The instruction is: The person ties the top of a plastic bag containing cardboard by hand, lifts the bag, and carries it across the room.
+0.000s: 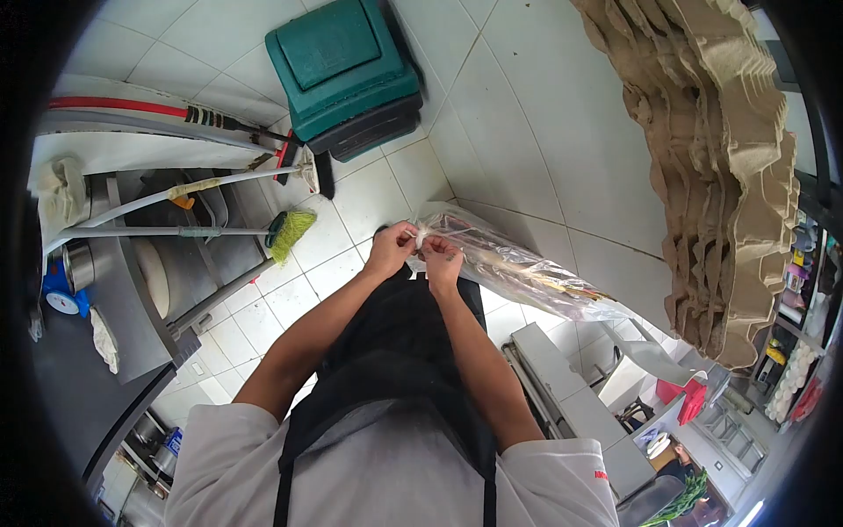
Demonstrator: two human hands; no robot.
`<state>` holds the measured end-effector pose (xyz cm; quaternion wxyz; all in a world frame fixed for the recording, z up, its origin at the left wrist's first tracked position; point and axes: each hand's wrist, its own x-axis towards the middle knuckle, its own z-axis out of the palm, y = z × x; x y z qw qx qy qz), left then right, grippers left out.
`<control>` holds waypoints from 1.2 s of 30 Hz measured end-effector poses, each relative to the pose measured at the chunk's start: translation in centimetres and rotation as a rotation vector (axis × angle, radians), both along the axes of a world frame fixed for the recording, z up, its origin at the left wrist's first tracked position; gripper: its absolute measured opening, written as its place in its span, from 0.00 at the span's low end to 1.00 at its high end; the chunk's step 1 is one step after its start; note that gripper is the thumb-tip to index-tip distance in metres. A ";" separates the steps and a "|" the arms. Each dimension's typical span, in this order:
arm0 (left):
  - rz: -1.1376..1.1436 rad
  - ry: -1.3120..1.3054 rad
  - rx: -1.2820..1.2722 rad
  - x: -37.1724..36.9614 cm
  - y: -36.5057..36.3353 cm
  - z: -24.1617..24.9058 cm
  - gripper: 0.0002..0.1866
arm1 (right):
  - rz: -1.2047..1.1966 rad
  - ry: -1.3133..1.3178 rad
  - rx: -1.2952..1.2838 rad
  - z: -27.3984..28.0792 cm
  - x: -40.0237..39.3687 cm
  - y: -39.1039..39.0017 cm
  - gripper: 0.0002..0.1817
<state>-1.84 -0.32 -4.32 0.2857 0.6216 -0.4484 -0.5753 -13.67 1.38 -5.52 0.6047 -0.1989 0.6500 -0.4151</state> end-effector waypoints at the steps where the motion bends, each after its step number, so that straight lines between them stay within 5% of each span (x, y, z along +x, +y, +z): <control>1: 0.004 0.005 -0.024 -0.1 0.1 -0.1 0.06 | 0.001 0.000 0.000 0.1 0.0 0.0 0.02; 9: -0.004 -0.094 -0.107 -0.8 0.7 1.1 0.07 | 0.310 0.537 -0.152 1.6 0.2 0.0 0.05; 13: -0.062 -0.190 -0.054 -0.3 0.0 0.2 0.07 | 0.245 0.290 -0.179 0.5 -0.2 0.4 0.06; 16: -0.189 -0.370 -0.424 0.1 0.4 -0.8 0.05 | 0.462 0.560 -0.136 4.3 -0.5 -1.2 0.05; 18: -0.156 -0.368 -0.379 -0.1 1.0 -0.2 0.06 | 0.583 0.749 -0.529 5.7 -0.4 -3.1 0.05; 19: -0.158 -0.366 -0.377 -0.1 1.4 -0.2 0.06 | 0.583 0.751 -0.526 6.4 -0.2 -4.1 0.05; 21: -0.116 -0.407 -0.406 -0.1 2.0 -0.3 0.06 | 0.934 1.183 -0.934 7.2 0.3 -6.4 0.06; 22: -0.114 -0.403 -0.406 -0.1 2.1 -0.3 0.06 | 0.937 1.186 -0.934 6.4 0.2 -7.3 0.06; 24: -0.143 -0.463 -0.504 0.0 2.1 -0.1 0.07 | 1.786 1.159 -0.737 4.6 0.0 -9.0 0.10; 30: -0.130 -0.564 -0.619 0.1 2.7 -0.5 0.07 | 2.086 0.894 -0.258 5.7 2.7 -12.5 0.09; 36: -0.075 -0.426 -0.694 0.3 2.9 -0.8 0.10 | 2.204 1.061 -0.244 3.9 4.4 -12.4 0.11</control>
